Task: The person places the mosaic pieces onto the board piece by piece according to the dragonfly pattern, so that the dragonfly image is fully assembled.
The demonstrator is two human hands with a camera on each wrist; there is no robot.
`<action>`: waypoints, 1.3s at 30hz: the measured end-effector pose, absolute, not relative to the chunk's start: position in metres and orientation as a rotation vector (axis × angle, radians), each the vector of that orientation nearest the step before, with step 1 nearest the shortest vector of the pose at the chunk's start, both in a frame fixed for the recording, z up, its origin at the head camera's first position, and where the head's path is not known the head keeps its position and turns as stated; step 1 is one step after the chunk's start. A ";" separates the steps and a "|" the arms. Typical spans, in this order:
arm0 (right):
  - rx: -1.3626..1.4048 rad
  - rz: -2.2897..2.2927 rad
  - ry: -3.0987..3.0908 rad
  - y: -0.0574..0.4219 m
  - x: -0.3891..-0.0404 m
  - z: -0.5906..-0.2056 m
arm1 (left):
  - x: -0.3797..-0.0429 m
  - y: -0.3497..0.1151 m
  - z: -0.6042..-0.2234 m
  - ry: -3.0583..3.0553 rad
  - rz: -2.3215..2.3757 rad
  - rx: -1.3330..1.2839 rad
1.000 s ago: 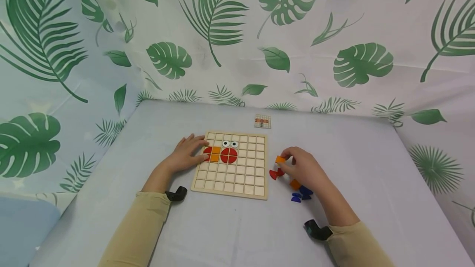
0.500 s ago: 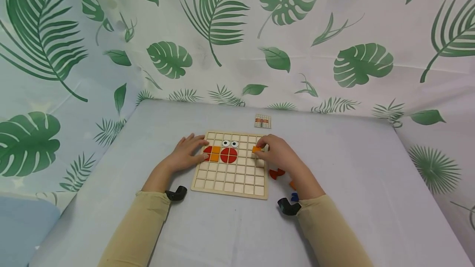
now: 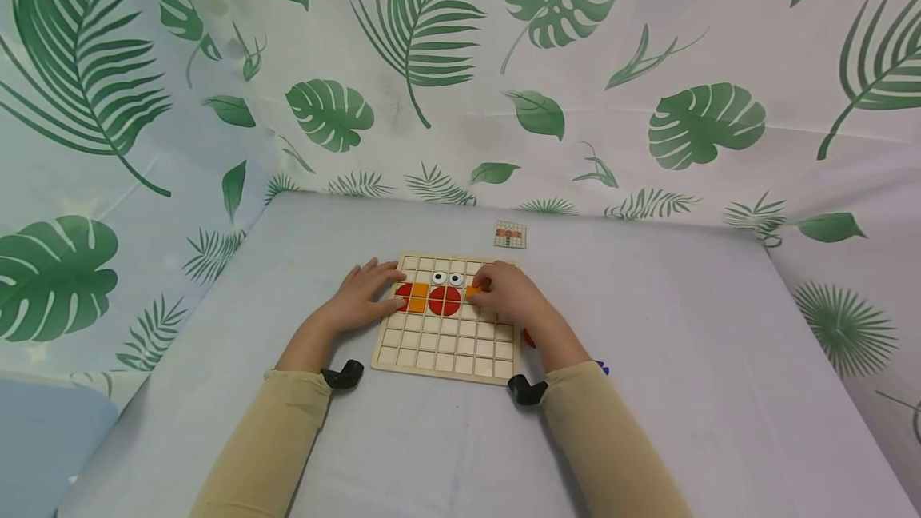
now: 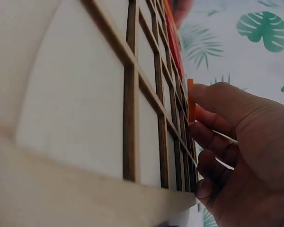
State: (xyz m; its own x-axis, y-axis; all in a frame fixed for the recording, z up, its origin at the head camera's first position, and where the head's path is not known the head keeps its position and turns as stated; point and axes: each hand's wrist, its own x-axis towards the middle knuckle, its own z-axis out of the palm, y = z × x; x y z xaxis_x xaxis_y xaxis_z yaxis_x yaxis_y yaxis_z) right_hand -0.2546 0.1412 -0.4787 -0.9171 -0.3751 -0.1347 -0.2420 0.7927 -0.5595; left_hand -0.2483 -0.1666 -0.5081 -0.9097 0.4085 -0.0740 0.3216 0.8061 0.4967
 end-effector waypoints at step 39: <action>-0.399 -0.888 2.742 0.158 -0.249 -0.470 | -0.249 -0.166 -0.508 2.822 0.735 0.596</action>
